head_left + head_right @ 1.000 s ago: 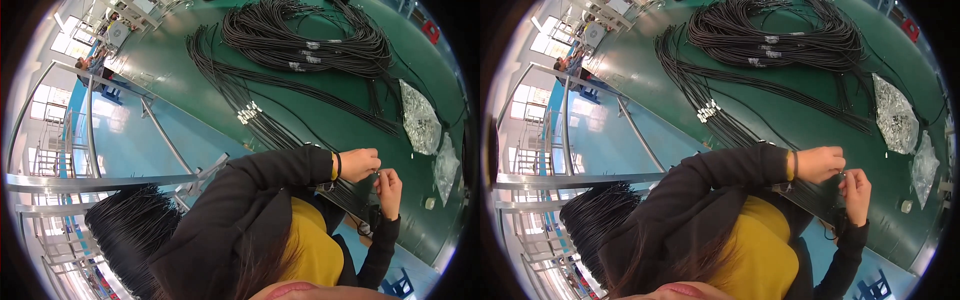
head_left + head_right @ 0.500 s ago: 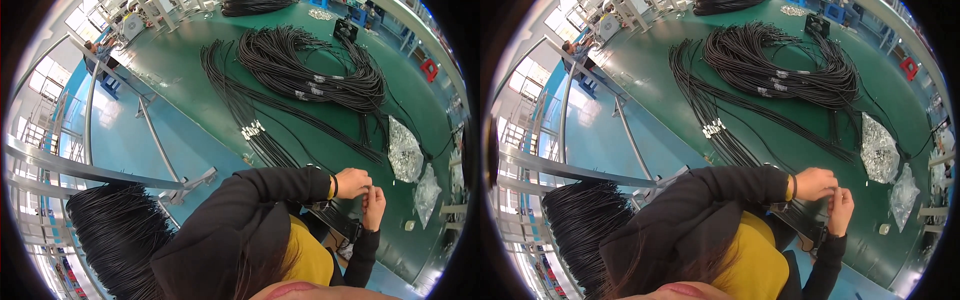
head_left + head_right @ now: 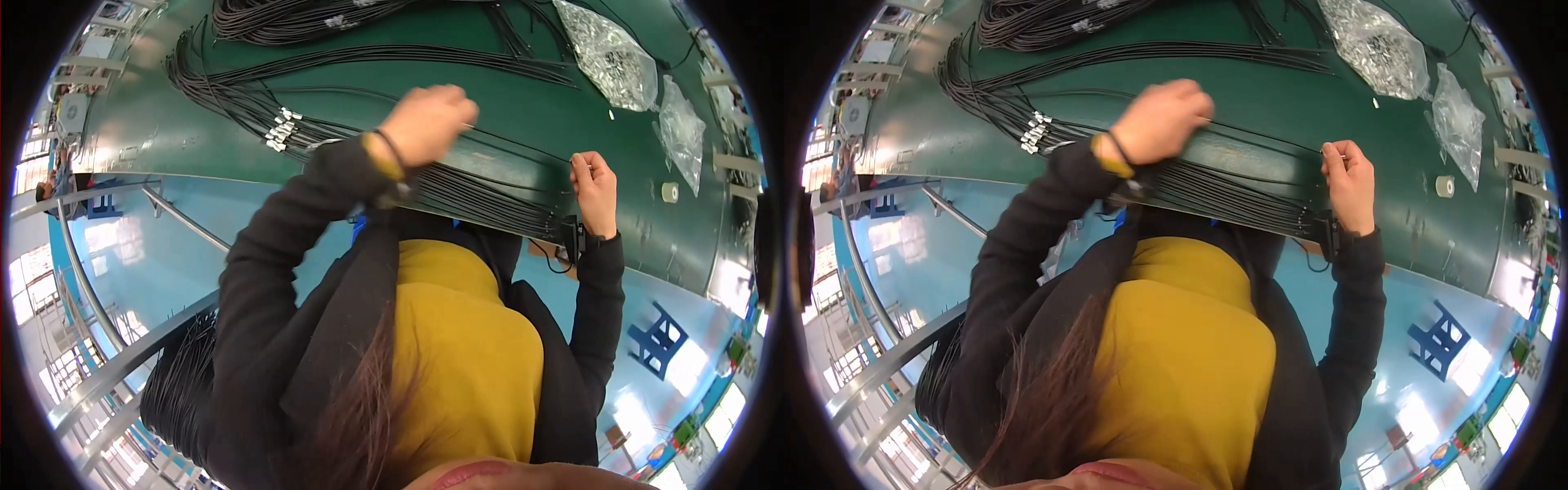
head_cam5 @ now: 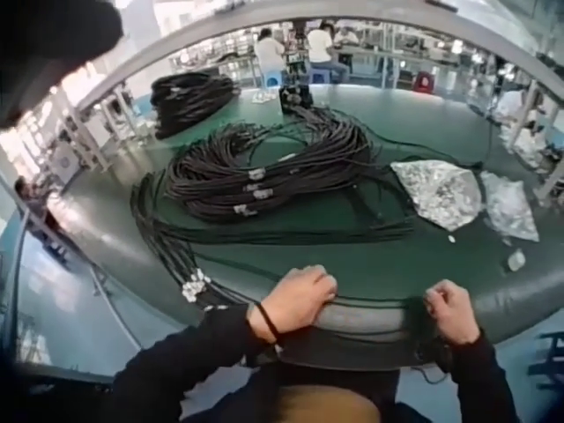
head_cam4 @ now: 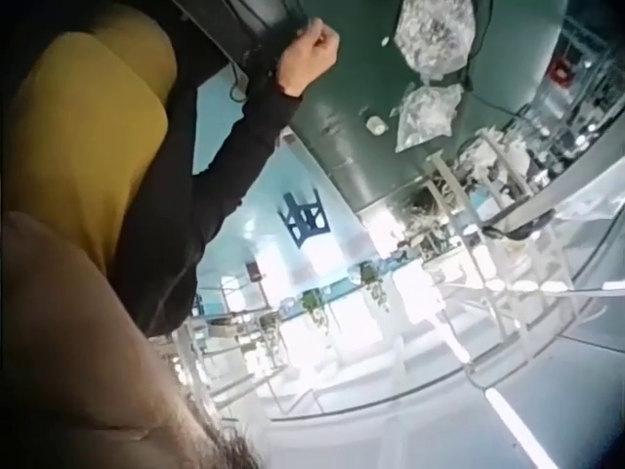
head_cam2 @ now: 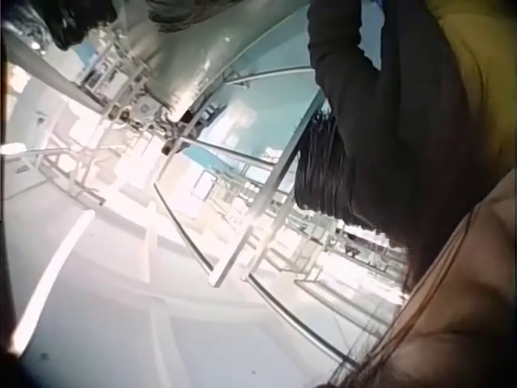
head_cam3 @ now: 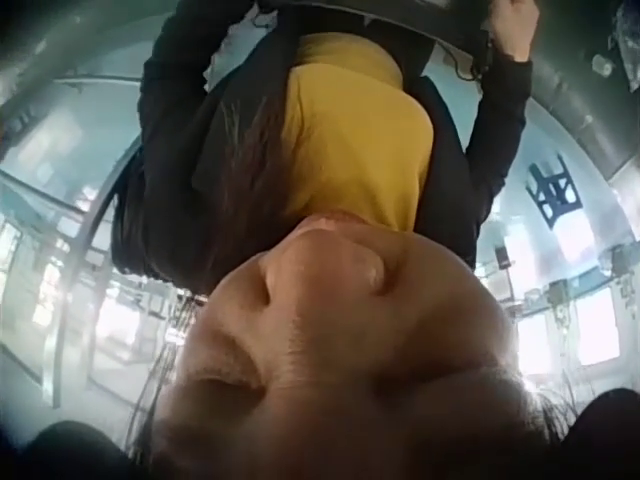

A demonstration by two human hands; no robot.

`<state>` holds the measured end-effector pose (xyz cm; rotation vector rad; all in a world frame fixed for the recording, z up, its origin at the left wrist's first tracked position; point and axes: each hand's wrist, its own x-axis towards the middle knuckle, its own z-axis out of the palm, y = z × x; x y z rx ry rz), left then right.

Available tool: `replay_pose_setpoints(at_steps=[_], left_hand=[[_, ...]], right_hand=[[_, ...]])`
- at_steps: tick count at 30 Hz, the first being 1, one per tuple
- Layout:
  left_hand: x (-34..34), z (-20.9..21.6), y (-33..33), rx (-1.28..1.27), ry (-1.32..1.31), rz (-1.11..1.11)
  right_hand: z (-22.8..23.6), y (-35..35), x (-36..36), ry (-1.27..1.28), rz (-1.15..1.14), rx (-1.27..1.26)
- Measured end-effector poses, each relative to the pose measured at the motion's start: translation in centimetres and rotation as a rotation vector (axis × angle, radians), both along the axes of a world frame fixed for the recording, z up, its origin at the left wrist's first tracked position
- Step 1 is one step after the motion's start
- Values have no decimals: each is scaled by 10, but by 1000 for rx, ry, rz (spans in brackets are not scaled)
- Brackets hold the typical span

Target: Attaching small metal connectors to the ends of black electrical wires at a manual assembly station.

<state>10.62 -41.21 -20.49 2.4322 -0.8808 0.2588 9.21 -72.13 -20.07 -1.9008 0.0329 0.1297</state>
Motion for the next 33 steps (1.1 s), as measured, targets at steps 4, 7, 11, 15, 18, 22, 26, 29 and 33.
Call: replay_pose_setpoints(at_steps=[4,7,11,15,18,22,26,29,33], left_hand=[[1,2,110,182,-6,151],[-14,9,179,180,42,209],[-20,6,212,249,118,236],[-23,19,215,318,185,284],[-17,24,212,424,297,217],[26,19,142,430,91,233],[57,-11,53,264,-162,187],[57,-16,40,272,-63,204],[55,-16,52,270,76,351]], right_hand=[[-13,-27,-1,-23,42,-234],[-23,-20,1,-177,119,-336],[-12,-21,-7,-254,173,-480],[-5,-20,-17,-179,296,-502],[5,-29,-27,-89,442,-480],[7,-39,-14,181,230,-318],[8,-25,5,332,44,48],[8,-18,8,347,9,211],[2,-9,10,325,-12,269]])
